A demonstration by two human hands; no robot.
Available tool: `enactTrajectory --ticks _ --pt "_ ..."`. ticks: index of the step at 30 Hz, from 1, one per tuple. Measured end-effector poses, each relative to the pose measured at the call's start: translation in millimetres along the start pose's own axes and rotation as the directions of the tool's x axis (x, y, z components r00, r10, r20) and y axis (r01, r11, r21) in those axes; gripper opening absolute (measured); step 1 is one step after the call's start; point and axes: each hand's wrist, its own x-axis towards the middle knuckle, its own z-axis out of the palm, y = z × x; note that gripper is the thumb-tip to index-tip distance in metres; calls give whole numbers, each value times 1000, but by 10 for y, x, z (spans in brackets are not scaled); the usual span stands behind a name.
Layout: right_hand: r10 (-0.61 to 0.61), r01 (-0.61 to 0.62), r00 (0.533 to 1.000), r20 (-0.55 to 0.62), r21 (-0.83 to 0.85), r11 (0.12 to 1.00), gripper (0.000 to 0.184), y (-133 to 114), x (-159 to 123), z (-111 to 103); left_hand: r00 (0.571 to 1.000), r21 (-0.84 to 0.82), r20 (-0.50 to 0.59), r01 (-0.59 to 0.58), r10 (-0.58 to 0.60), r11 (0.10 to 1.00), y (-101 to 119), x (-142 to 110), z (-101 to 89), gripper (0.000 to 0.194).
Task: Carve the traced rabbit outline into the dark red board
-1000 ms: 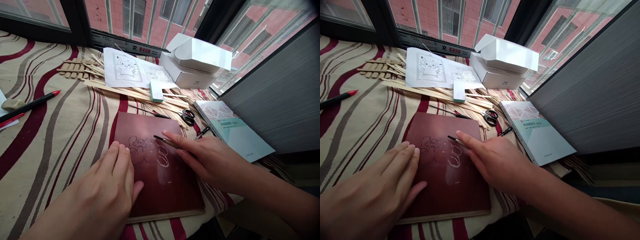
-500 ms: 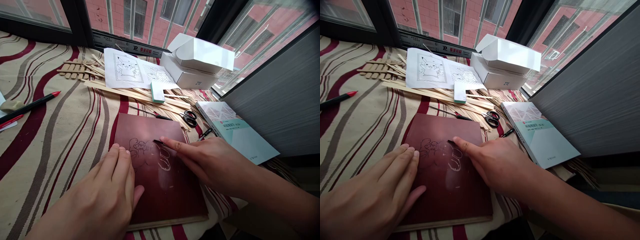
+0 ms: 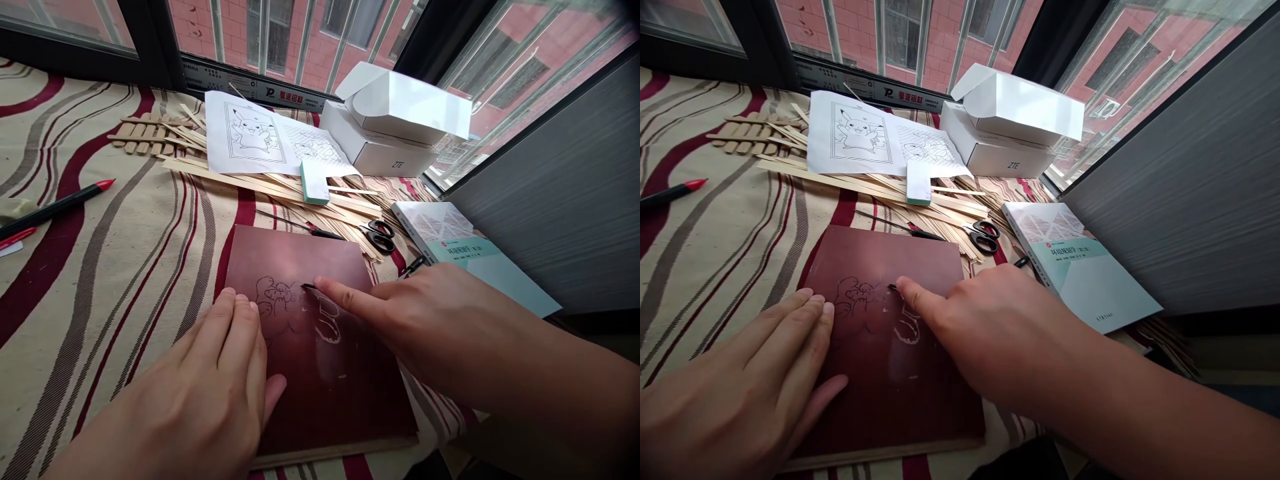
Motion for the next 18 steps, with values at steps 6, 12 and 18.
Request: enactTrajectory --ticks 6,12,18 --pt "-59 89 907 417 -51 995 31 -59 463 -540 995 -76 64 81 -76 994 30 -87 92 78" --pt "63 -131 830 554 84 988 21 23 786 -745 992 -114 50 123 -118 986 32 -104 102 70" --pt "5 -43 866 500 65 997 16 141 655 -573 994 -95 32 110 -108 989 23 -98 85 68"
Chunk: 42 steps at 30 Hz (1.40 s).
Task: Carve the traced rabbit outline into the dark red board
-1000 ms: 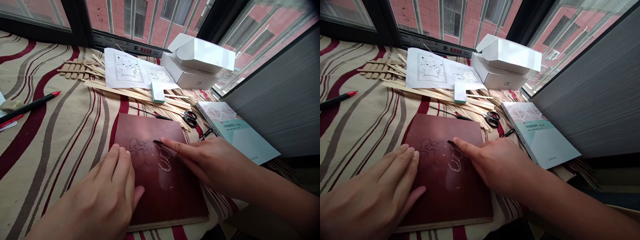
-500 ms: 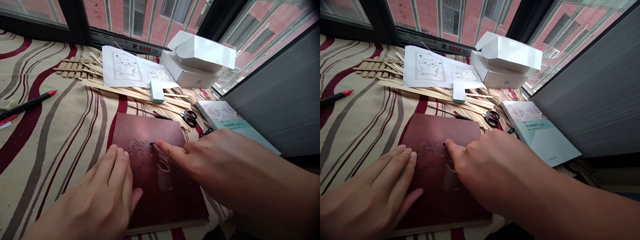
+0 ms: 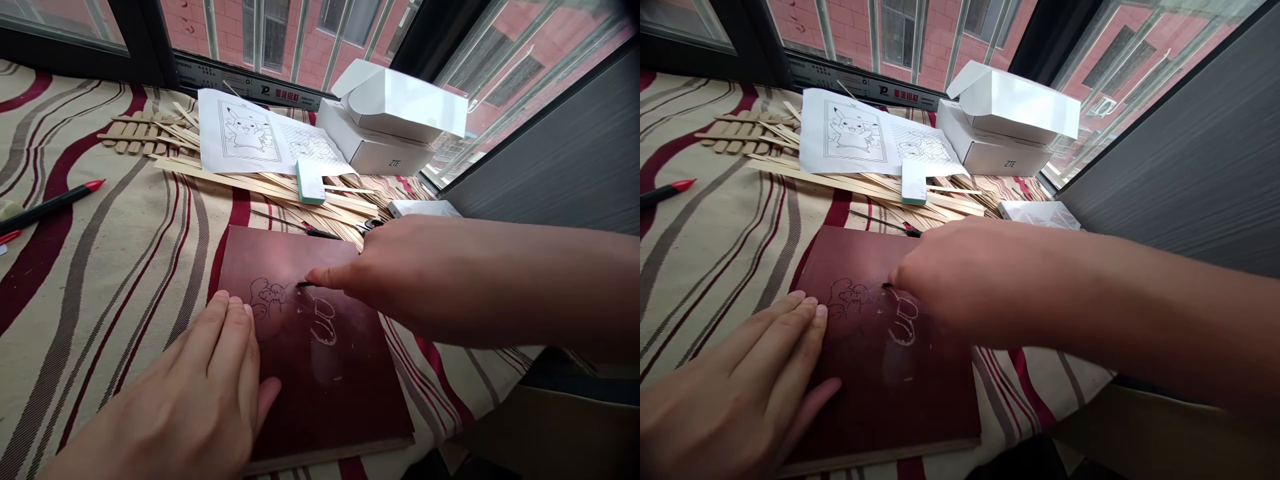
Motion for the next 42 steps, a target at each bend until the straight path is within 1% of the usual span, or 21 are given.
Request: enactTrajectory --ticks 2,4,6,7,8,10,12,14,16,18,21,24,26,28,29,30,32,34,37,40,42 --pt "-106 90 990 -91 -165 982 27 43 -32 78 1000 -2 3 1 -1 1000 -6 -5 -13 69" --pt "-173 129 979 -109 -327 936 40 64 -57 133 1000 -7 12 1 -1 1000 -10 -11 -22 67" --pt "-205 148 973 -104 -398 905 46 65 -69 164 1000 -9 18 8 -8 1000 -11 -13 -23 62" --pt "-209 150 971 -113 -390 908 46 59 -71 175 1000 -8 22 13 -12 1000 -10 -13 -21 60" --pt "-199 144 972 -126 -351 925 46 50 -72 187 1000 -8 25 17 -16 1000 -9 -12 -18 58" --pt "-141 106 977 -160 -210 972 44 19 -73 220 1000 -8 19 17 -17 1000 -9 -11 -10 57" --pt "-44 34 982 -184 -55 998 46 -26 -82 273 1000 -9 12 15 -15 1000 -13 -14 -7 58" --pt "63 -49 983 -172 80 996 52 -79 -101 351 1000 -10 12 20 -20 1000 -20 -24 -13 60" --pt "143 -109 978 -150 213 971 57 -129 -130 458 999 -9 28 26 -26 1000 -25 -40 -21 61" --pt "196 -122 962 -192 341 932 57 -166 -160 596 999 -10 41 23 -22 1000 -26 -56 -23 63" --pt "274 -76 903 -331 505 860 54 -178 -192 828 999 -1 30 13 -13 1000 -26 -59 -14 67" --pt "298 -3 880 -369 623 782 53 -143 -207 1019 1000 21 -12 -1 2 1000 -33 -28 -6 72" --pt "300 12 852 -430 588 809 55 -118 -220 1096 999 33 -27 -32 33 999 -44 -2 -8 73" --pt "270 16 818 -508 490 872 56 -107 -240 1132 998 36 -30 -56 57 998 -54 15 -16 71" --pt "241 31 807 -538 447 894 56 -108 -250 1138 998 33 -22 -60 61 998 -57 19 -22 69" --pt "210 53 809 -550 424 904 56 -112 -257 1137 998 28 -11 -54 54 998 -59 20 -30 67" --pt "165 89 831 -531 420 903 57 -125 -262 1121 999 15 -1 -40 40 999 -52 21 -50 65" --pt "147 89 847 -510 409 908 58 -141 -252 1090 1000 10 17 -26 25 1000 -34 24 -72 68" --pt "143 31 862 -487 332 943 62 -173 -234 1018 999 18 46 -19 19 1000 2 31 -87 74" --pt "119 -41 909 -400 197 980 74 -230 -240 916 999 10 42 -35 34 999 10 34 -69 74" --pt "120 -84 928 -353 116 990 82 -287 -251 827 999 0 26 -42 42 999 -14 37 -58 73"
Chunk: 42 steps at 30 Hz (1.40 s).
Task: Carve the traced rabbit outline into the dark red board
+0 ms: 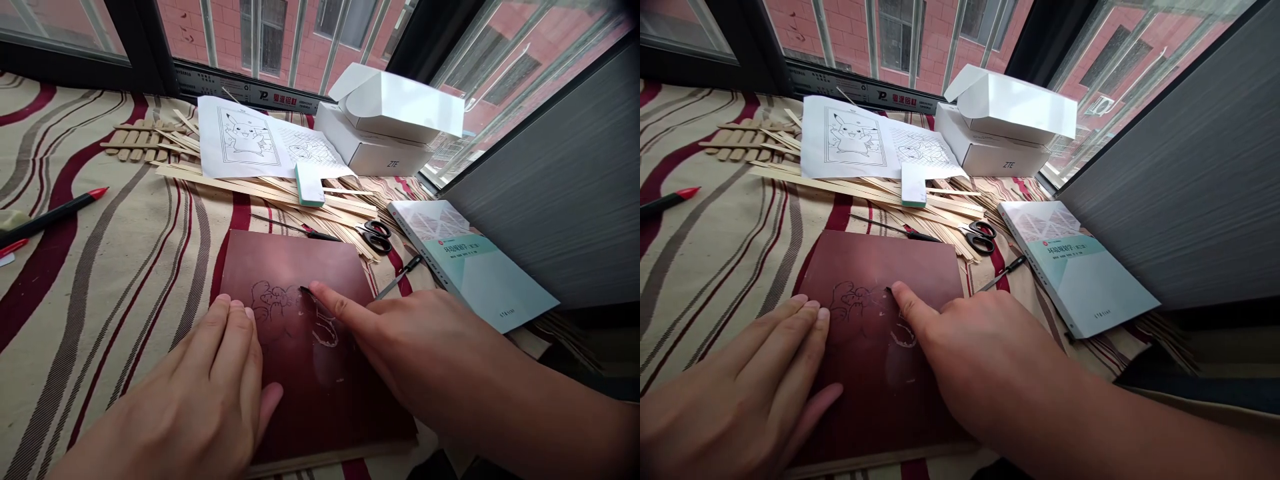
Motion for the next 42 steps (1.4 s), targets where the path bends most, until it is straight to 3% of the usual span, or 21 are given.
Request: enactTrajectory --ticks 4,7,9,12,14,17,22,24,28,32,35,37,42 --pt "16 -4 986 163 -74 997 89 -162 77 -219 999 -47 13 -38 39 998 -95 24 -58 72" --pt "44 -17 960 277 -99 995 86 -250 157 -379 995 -112 -59 -93 87 989 -143 69 -147 76" --pt "60 -29 956 288 -111 993 81 -243 180 -412 984 -97 -95 -159 150 983 -140 107 -193 78" --pt "71 -54 976 205 -87 995 70 -81 142 -275 975 -9 -60 -213 213 977 -95 162 -232 76" --pt "133 -134 989 63 -3 991 61 92 84 -89 976 51 -54 -207 209 977 -55 186 -247 80" --pt "373 -365 916 -149 83 927 59 301 16 172 982 82 -48 -181 185 980 -4 195 -260 83" --pt "430 -371 891 -148 312 875 61 367 27 262 987 61 4 -163 163 985 68 168 -277 72" --pt "464 -339 875 -138 508 792 61 372 36 254 984 70 14 -179 179 981 110 133 -287 68" --pt "534 -223 836 -129 809 543 64 361 11 333 973 137 30 -232 230 963 199 8 -308 70" --pt "611 -141 782 -126 918 371 69 263 -46 402 974 180 21 -225 225 958 262 -93 -318 69" --pt "670 -108 731 -128 948 299 71 218 -36 371 979 192 24 -204 203 960 283 -92 -349 71" --pt "669 -93 735 -112 960 263 68 220 35 335 982 205 38 -190 186 960 289 -63 -386 69" --pt "592 -88 806 -14 986 143 64 236 379 298 991 200 121 -88 65 976 283 28 -415 63"
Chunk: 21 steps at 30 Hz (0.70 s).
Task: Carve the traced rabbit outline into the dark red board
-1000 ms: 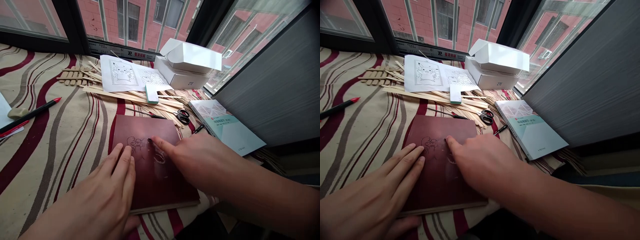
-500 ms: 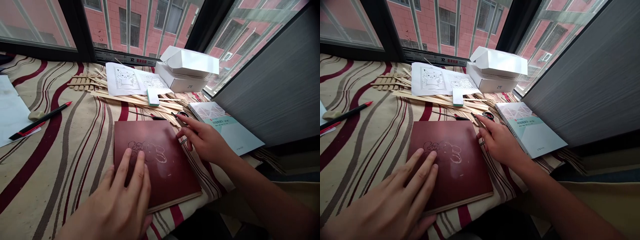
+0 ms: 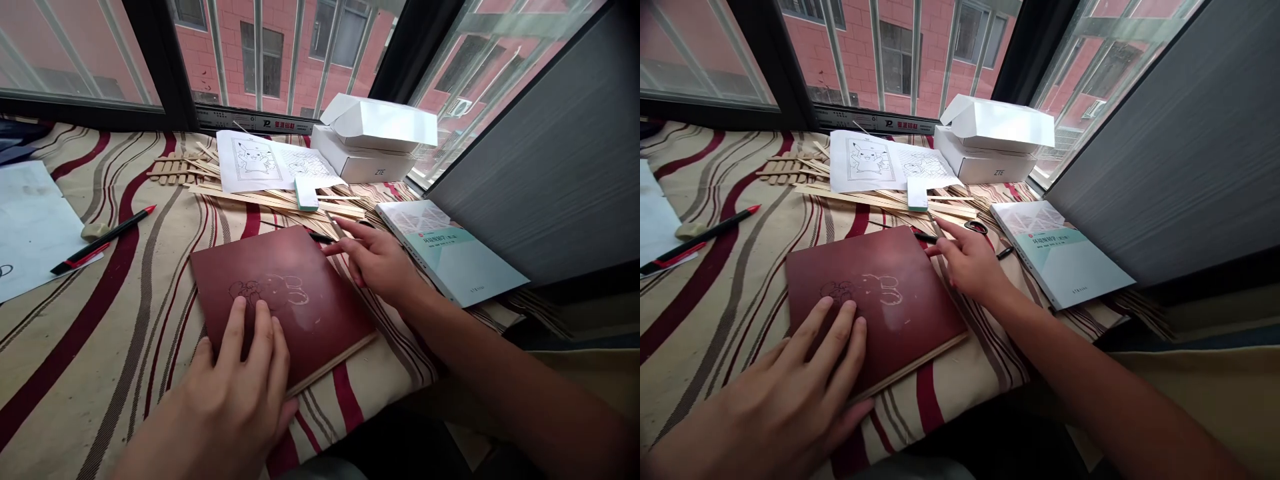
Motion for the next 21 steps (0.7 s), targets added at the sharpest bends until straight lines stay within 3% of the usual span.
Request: enactTrajectory --ticks 4,6,12,16,19,21 --pt "24 -25 998 53 36 999 63 -44 197 119 998 -10 -35 54 -55 998 -21 97 20 59" --pt "15 -17 998 58 39 999 62 -79 270 153 1000 3 -4 18 -18 1000 -54 139 -6 57" --pt "-64 66 988 141 -5 998 62 -114 447 346 997 103 29 65 -69 993 -283 107 -103 59" --pt "-158 186 964 212 -121 975 64 -100 548 451 998 181 63 4 -16 984 -421 30 -98 62" --pt "-251 291 947 202 -201 935 60 -187 584 427 998 175 70 -3 -9 985 -467 -21 -88 70" --pt "-336 405 903 266 -270 874 52 -300 587 404 998 149 60 -28 19 988 -530 -44 -78 76"
